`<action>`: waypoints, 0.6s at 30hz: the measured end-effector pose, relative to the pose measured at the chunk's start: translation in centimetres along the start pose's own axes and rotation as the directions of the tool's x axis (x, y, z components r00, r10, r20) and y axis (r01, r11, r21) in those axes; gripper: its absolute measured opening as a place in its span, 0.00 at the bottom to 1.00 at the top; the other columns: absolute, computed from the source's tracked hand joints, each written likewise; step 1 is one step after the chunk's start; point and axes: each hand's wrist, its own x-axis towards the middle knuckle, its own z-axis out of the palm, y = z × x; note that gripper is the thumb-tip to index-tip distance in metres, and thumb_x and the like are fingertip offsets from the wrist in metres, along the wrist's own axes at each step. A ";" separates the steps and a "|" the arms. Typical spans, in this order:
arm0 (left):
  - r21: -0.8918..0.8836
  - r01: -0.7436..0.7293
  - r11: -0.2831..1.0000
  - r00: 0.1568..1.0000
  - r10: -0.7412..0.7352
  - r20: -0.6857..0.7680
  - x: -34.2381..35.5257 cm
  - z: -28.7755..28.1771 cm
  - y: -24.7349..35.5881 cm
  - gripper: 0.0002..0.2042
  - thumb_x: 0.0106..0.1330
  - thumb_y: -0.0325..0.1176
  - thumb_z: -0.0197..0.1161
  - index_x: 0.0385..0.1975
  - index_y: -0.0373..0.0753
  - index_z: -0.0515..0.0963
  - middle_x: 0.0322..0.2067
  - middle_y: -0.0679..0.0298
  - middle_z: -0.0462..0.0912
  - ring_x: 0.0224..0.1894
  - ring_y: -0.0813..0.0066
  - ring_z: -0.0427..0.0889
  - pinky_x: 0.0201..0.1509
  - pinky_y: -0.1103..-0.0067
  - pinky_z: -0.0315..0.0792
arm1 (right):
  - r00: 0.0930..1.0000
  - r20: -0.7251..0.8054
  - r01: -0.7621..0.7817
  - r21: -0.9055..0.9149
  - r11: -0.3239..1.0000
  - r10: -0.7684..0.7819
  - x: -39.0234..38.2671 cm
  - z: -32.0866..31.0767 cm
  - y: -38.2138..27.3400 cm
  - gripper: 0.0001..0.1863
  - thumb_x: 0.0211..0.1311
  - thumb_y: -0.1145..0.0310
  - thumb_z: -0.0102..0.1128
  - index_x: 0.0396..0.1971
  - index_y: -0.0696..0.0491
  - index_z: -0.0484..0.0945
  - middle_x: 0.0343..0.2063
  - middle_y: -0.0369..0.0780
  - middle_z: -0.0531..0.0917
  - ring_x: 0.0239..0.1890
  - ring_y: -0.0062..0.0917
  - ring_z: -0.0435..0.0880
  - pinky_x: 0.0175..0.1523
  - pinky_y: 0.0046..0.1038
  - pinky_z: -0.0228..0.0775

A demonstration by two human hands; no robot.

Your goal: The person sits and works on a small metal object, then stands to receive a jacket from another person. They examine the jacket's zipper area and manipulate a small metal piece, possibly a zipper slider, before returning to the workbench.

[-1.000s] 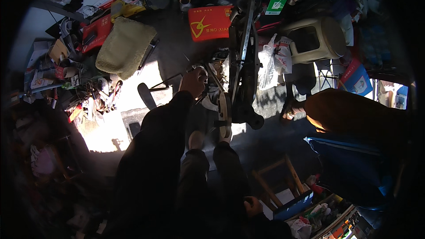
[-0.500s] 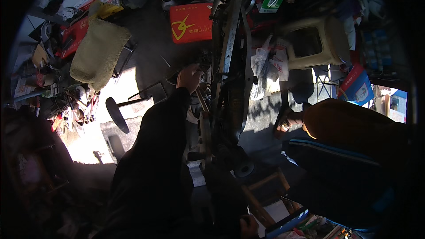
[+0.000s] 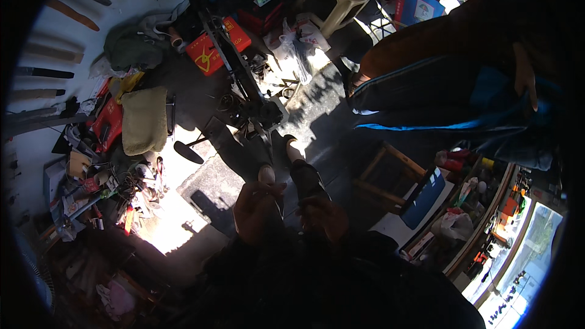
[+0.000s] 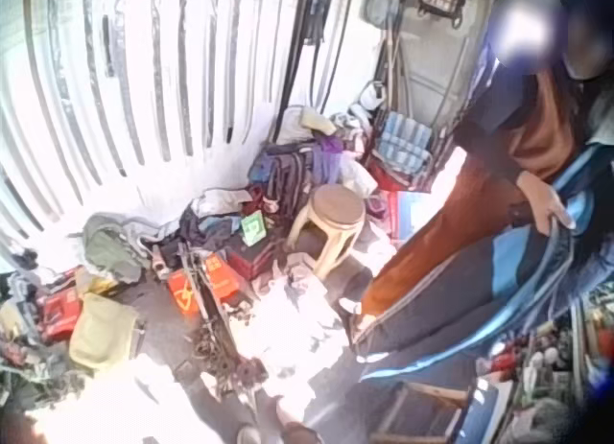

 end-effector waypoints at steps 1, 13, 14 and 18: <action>-0.131 0.101 0.986 0.994 -0.096 0.047 -1.4 1.3 2.5 0.08 0.68 0.17 0.55 0.45 0.29 0.75 0.47 0.49 0.84 0.50 0.63 0.85 0.57 0.73 0.77 | 0.996 0.021 0.092 -0.048 0.995 -0.091 -1.9 1.8 -1.3 0.18 0.76 0.64 0.53 0.57 0.60 0.77 0.36 0.41 0.86 0.36 0.23 0.85 0.44 0.24 0.76; 0.092 -0.218 0.972 0.793 0.121 0.597 -7.9 14.0 12.9 0.14 0.67 0.13 0.52 0.49 0.33 0.74 0.51 0.49 0.84 0.60 0.61 0.82 0.65 0.71 0.73 | 0.859 -0.110 0.512 0.152 0.845 -0.501 -19.0 1.5 -6.0 0.11 0.74 0.67 0.58 0.43 0.60 0.81 0.26 0.37 0.81 0.27 0.20 0.79 0.34 0.24 0.70; 0.147 -0.266 0.953 0.767 0.117 0.631 -8.4 15.3 13.1 0.13 0.67 0.14 0.54 0.48 0.33 0.76 0.49 0.51 0.85 0.57 0.62 0.84 0.62 0.72 0.75 | 0.836 -0.124 0.548 0.170 0.819 -0.534 -20.1 0.4 -5.8 0.10 0.74 0.68 0.59 0.42 0.60 0.81 0.26 0.37 0.81 0.26 0.19 0.79 0.33 0.24 0.70; 0.275 -0.527 0.804 0.648 0.171 0.742 -10.4 21.8 12.8 0.11 0.63 0.18 0.63 0.44 0.34 0.82 0.41 0.53 0.88 0.45 0.62 0.89 0.48 0.74 0.81 | 0.766 -0.268 0.610 0.019 0.792 -0.584 -24.9 -5.1 -4.1 0.09 0.70 0.68 0.62 0.37 0.59 0.82 0.27 0.36 0.83 0.27 0.16 0.79 0.33 0.21 0.69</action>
